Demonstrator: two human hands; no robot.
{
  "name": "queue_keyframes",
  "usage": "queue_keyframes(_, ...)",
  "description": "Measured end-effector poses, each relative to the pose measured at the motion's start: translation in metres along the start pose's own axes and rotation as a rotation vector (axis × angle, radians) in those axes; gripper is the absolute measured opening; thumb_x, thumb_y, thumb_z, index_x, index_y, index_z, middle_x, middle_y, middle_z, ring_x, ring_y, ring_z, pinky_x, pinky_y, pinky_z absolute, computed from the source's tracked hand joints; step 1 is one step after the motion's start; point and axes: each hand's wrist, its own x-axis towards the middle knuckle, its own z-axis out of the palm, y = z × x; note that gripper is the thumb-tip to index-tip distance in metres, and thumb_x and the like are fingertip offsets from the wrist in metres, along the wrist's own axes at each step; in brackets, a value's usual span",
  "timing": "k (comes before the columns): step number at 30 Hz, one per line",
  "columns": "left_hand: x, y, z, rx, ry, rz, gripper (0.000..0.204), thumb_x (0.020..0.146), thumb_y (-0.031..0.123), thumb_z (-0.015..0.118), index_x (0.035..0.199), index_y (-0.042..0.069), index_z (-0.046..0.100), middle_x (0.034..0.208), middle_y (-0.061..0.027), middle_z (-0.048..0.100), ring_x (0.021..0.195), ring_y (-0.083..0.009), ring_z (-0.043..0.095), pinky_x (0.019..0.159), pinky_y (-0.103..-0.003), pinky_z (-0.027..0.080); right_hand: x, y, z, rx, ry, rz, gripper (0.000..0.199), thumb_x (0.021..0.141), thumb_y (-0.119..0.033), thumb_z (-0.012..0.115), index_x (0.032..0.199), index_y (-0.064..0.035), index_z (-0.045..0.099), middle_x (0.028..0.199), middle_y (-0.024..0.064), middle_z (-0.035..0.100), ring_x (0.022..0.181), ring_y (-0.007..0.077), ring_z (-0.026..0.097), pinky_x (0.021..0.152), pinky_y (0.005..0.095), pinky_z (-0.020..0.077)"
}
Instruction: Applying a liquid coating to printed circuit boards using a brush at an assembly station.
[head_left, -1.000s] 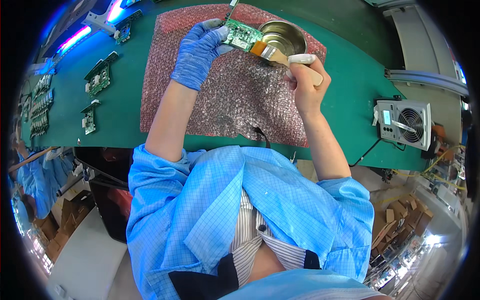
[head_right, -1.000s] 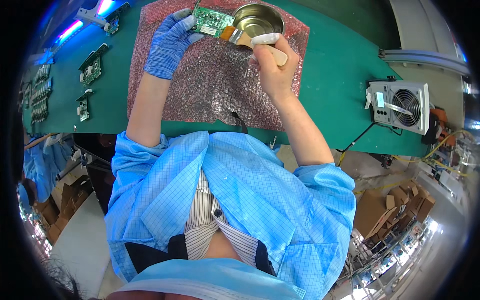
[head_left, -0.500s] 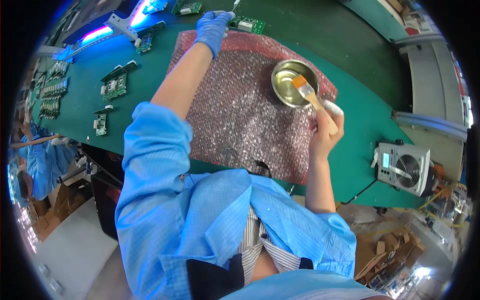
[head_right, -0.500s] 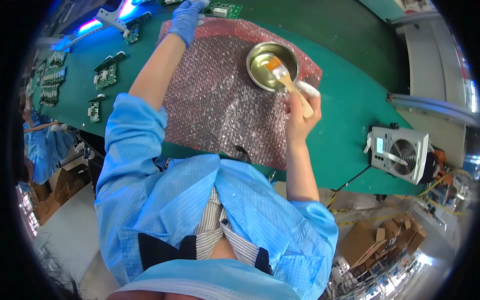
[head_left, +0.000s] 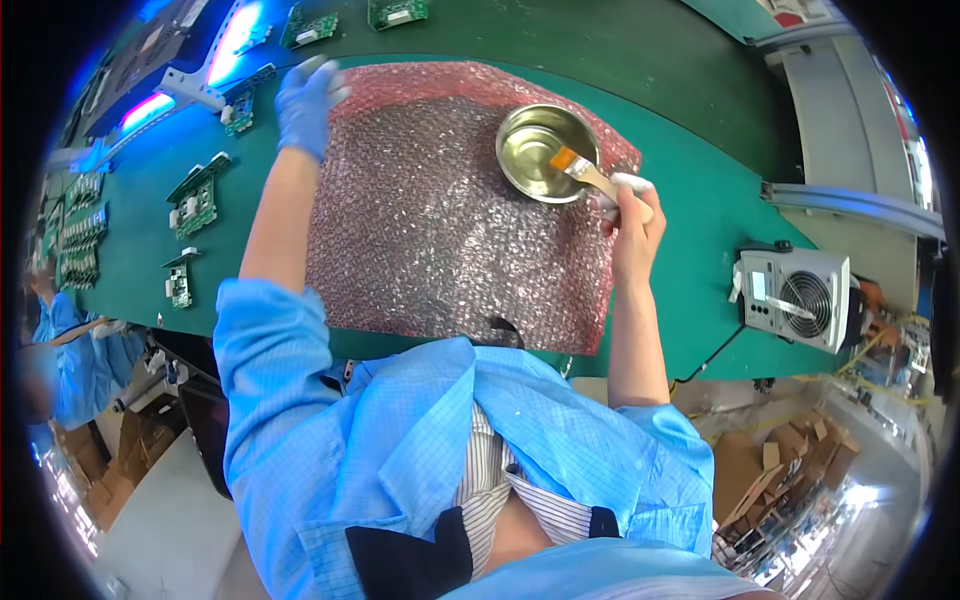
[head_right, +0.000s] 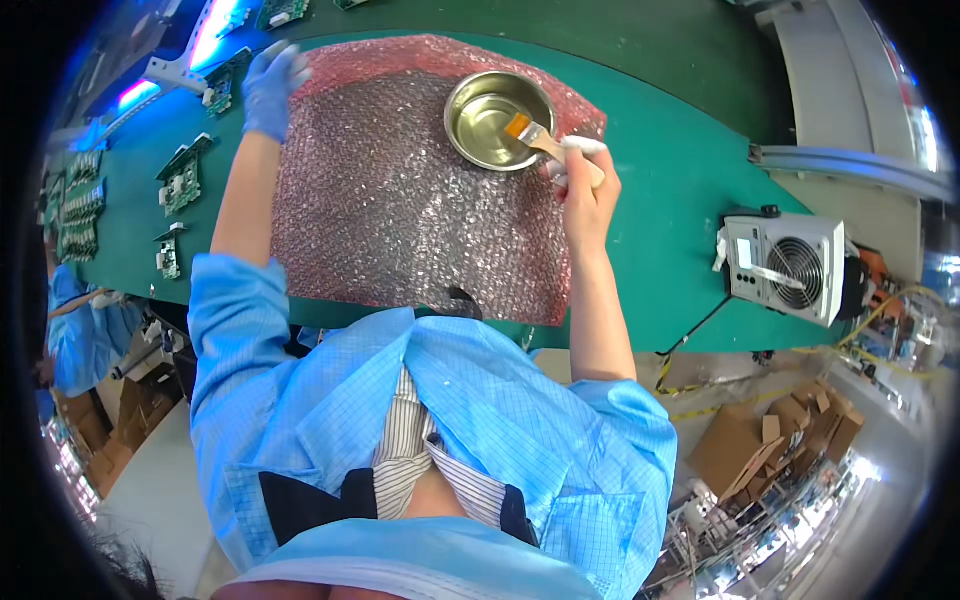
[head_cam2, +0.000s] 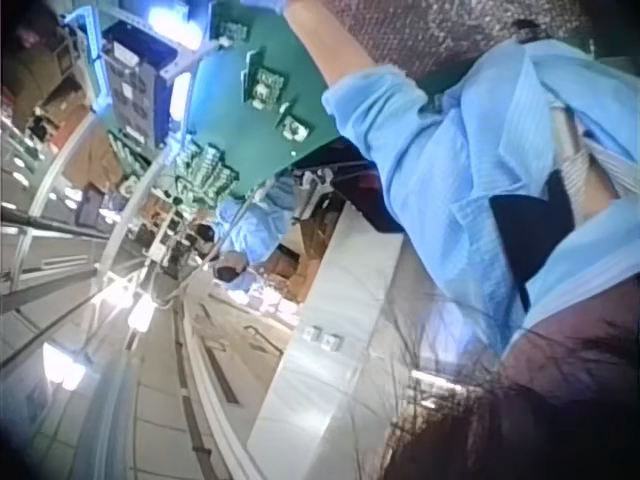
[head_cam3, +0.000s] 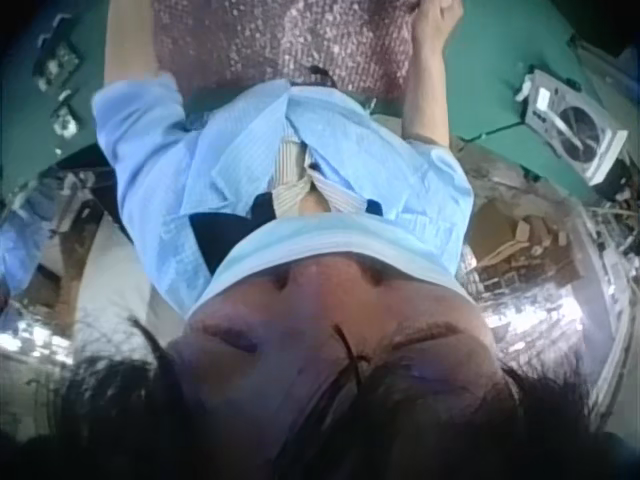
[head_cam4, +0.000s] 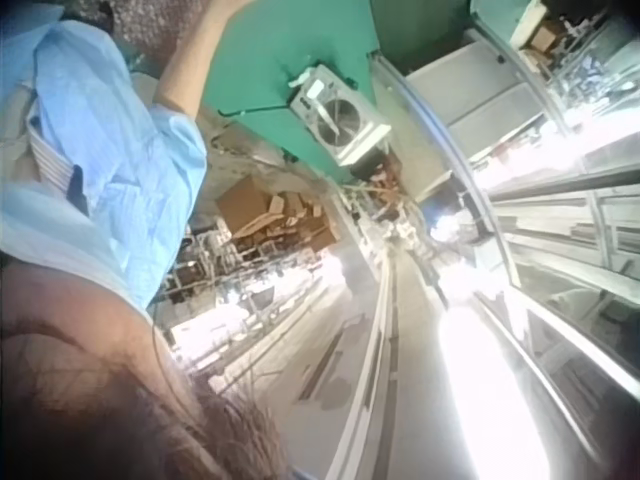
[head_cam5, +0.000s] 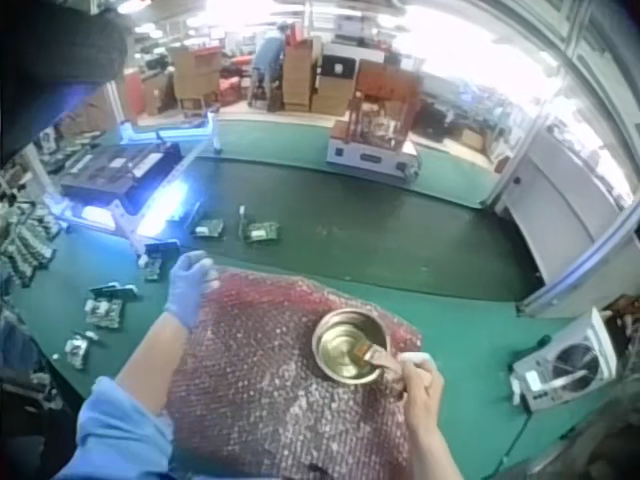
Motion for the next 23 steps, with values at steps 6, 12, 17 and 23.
queue_keyframes(6, -0.063, 0.0, -0.088, 0.081, 0.253, 0.04, 0.029, 0.077, 0.008, 0.057, 0.103, -0.001, 0.047, 0.092, -0.0089, 0.054, 0.075, -0.017, 0.057, 0.059, -0.026, 0.05, 0.007, -0.004, 0.001, -0.169, 0.009, -0.15, 0.013, 0.081, -0.016, 0.052, 0.083, -0.0034, 0.056, 0.06, -0.0018, 0.05, 0.05, 0.0028, 0.043, 0.043, 0.0167, 0.0337)
queue_keyframes(12, -0.118, -0.003, -0.132, 0.111, 0.401, 0.025, 0.026, 0.078, 0.007, 0.055, 0.102, 0.002, 0.047, 0.088, -0.0072, 0.053, 0.071, -0.0132, 0.055, 0.054, -0.024, 0.049, 0.017, -0.001, 0.006, -0.364, 0.116, -0.326, 0.018, 0.077, -0.019, 0.059, 0.083, -0.0023, 0.056, 0.06, -0.0029, 0.047, 0.051, 0.0038, 0.041, 0.046, 0.0178, 0.0344)
queue_keyframes(17, -0.139, -0.01, -0.153, 0.141, 0.447, 0.051, 0.024, 0.078, 0.006, 0.053, 0.101, 0.002, 0.048, 0.086, -0.0062, 0.053, 0.068, -0.0112, 0.054, 0.055, -0.022, 0.049, 0.011, -0.024, 0.0, -0.65, 0.375, -0.312, 0.039, 0.078, -0.031, 0.057, 0.101, -0.0012, 0.048, 0.069, 0.0034, 0.05, 0.062, 0.0117, 0.045, 0.059, 0.0256, 0.0402)
queue_keyframes(23, -0.129, -0.052, -0.174, 0.609, 0.466, 0.401, 0.032, 0.075, 0.015, 0.06, 0.102, 0.007, 0.047, 0.084, -0.0043, 0.056, 0.07, -0.0113, 0.053, 0.059, -0.024, 0.046, 0.012, -0.004, -0.046, -0.405, 0.38, -0.397, 0.037, 0.079, -0.023, 0.057, 0.101, 0.0036, 0.045, 0.093, 0.0142, 0.055, 0.081, 0.0203, 0.053, 0.072, 0.0314, 0.0451)
